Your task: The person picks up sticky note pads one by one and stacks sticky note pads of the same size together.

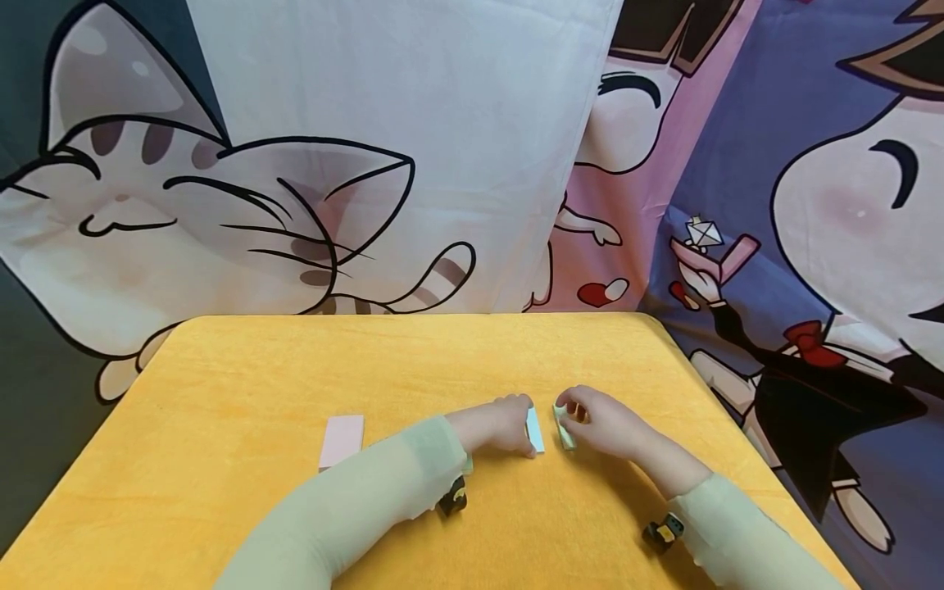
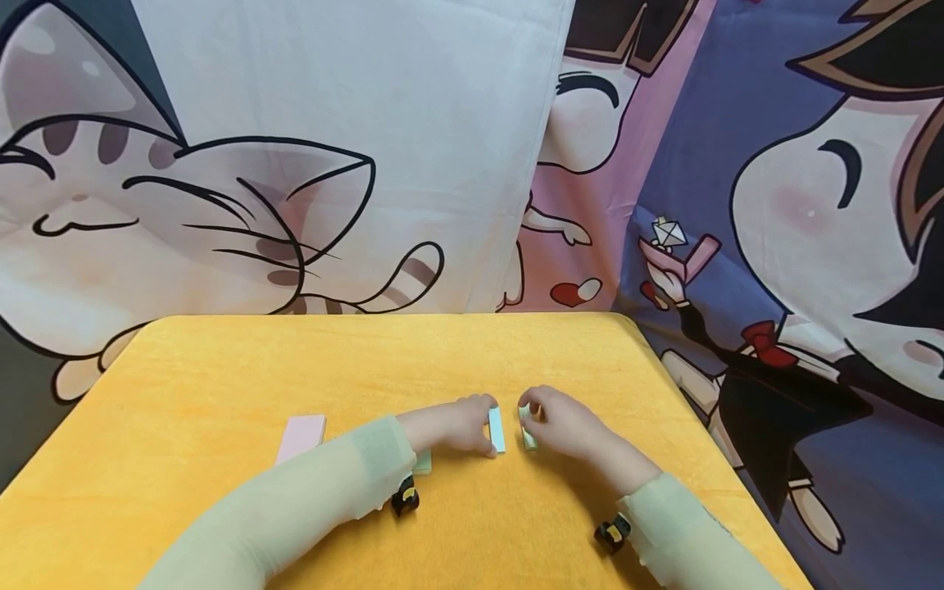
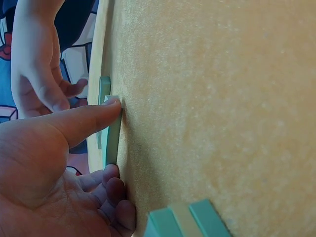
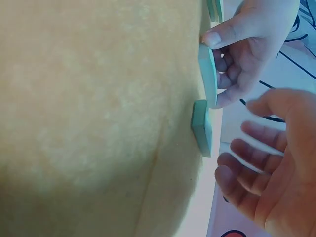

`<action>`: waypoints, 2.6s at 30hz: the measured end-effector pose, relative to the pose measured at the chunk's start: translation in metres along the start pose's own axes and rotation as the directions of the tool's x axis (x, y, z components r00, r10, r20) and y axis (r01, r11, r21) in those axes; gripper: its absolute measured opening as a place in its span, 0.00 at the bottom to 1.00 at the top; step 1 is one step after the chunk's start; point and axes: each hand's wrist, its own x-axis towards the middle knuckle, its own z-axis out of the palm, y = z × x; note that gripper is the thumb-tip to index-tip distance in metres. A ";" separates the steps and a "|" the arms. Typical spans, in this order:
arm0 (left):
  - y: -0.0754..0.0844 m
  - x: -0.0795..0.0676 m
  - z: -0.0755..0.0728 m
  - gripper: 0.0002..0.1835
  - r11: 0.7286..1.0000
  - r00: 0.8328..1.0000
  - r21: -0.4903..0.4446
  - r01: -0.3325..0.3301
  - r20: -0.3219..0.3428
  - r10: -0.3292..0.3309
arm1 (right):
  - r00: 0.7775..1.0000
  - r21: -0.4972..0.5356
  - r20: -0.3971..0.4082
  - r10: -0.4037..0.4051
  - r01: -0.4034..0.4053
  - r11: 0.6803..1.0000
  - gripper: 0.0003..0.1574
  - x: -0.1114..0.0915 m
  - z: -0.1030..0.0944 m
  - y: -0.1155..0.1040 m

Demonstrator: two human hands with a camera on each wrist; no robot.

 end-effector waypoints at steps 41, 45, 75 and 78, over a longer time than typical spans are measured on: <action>-0.001 0.002 0.002 0.44 1.000 1.000 -0.029 0.007 -0.004 -0.007 | 0.978 0.069 0.113 0.176 -0.184 0.980 0.28 0.012 0.008 0.008; -0.002 0.001 0.003 0.45 1.000 1.000 -0.030 0.000 -0.007 0.000 | 0.976 0.108 0.092 0.197 -0.207 0.972 0.27 0.010 0.010 0.005; -0.007 -0.001 0.001 0.45 0.998 0.998 -0.038 -0.058 -0.022 0.057 | 0.956 0.649 0.202 0.214 -0.294 0.702 0.22 0.018 0.012 -0.009; -0.008 -0.002 0.001 0.44 0.996 0.997 -0.044 -0.074 -0.018 0.074 | 0.951 0.645 0.213 0.225 -0.310 0.698 0.21 0.020 0.015 -0.010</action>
